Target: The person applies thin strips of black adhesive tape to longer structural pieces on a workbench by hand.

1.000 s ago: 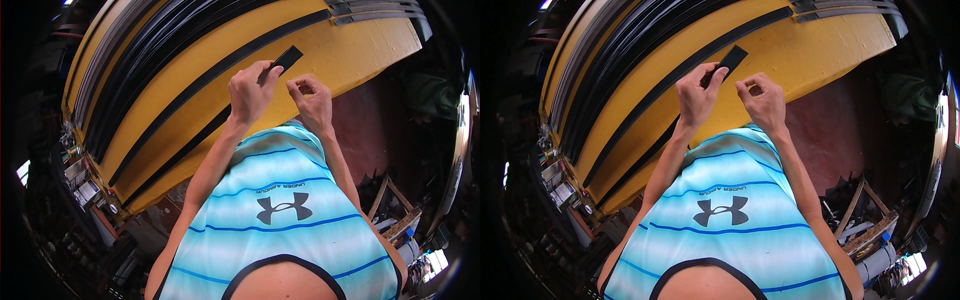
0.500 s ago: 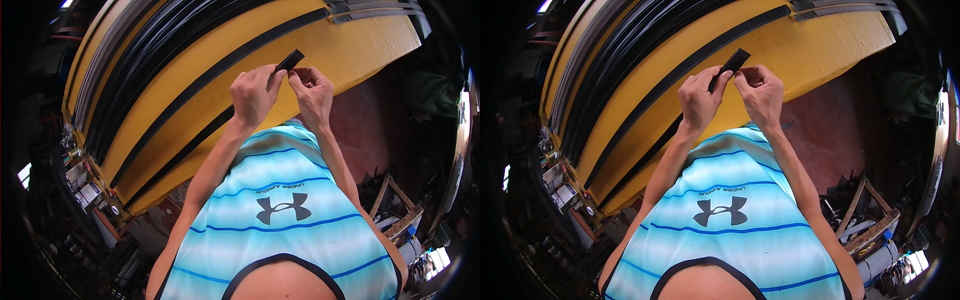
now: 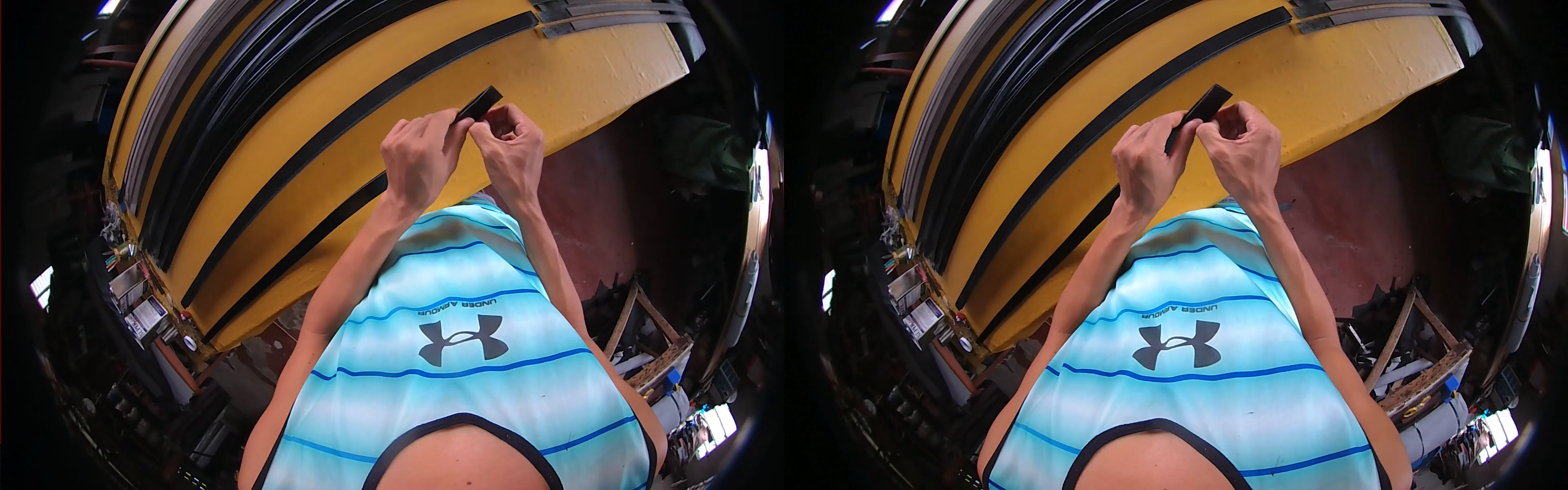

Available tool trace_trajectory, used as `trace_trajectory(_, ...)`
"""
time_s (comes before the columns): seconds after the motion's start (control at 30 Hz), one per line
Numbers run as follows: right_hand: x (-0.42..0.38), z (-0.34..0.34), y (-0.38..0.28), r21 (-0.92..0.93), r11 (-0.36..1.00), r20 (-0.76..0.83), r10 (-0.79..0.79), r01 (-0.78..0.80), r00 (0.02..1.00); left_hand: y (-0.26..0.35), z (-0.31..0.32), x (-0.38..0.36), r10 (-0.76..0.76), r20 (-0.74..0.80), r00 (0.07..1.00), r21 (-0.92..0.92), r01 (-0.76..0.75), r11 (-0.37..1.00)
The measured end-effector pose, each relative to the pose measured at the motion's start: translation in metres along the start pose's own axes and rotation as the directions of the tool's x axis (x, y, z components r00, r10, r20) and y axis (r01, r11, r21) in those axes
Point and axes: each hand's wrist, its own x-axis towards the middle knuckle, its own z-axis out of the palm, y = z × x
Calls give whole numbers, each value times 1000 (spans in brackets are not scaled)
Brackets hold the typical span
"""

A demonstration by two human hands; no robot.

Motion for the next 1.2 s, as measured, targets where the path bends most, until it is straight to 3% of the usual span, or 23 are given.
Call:
trace_trajectory(0.27, 1, -2, 9, 265, 963, 1, 48, -46, 999, -1, -3, 0, -47, 23, 999, -5, 47, 999)
trace_trajectory(0.6, 2, -1, 7, 228, 973, -30, 48, -40, 998, 0, 1, -1, 40, -13, 999, 30, -40, 999)
trace_trajectory(0.67, 1, -1, 1, 318, 939, -3, 143, -134, 990, 1, 2, -2, 61, -19, 998, 39, -60, 997)
trace_trajectory(0.77, 3, -1, 3, 387, 908, 18, 166, -160, 986, 3, 2, -3, 71, 0, 998, 45, -70, 996)
trace_trajectory(1.2, 11, -8, 3, 242, 947, 72, 200, -212, 977, 5, 3, -6, 97, 48, 994, 86, -100, 991)
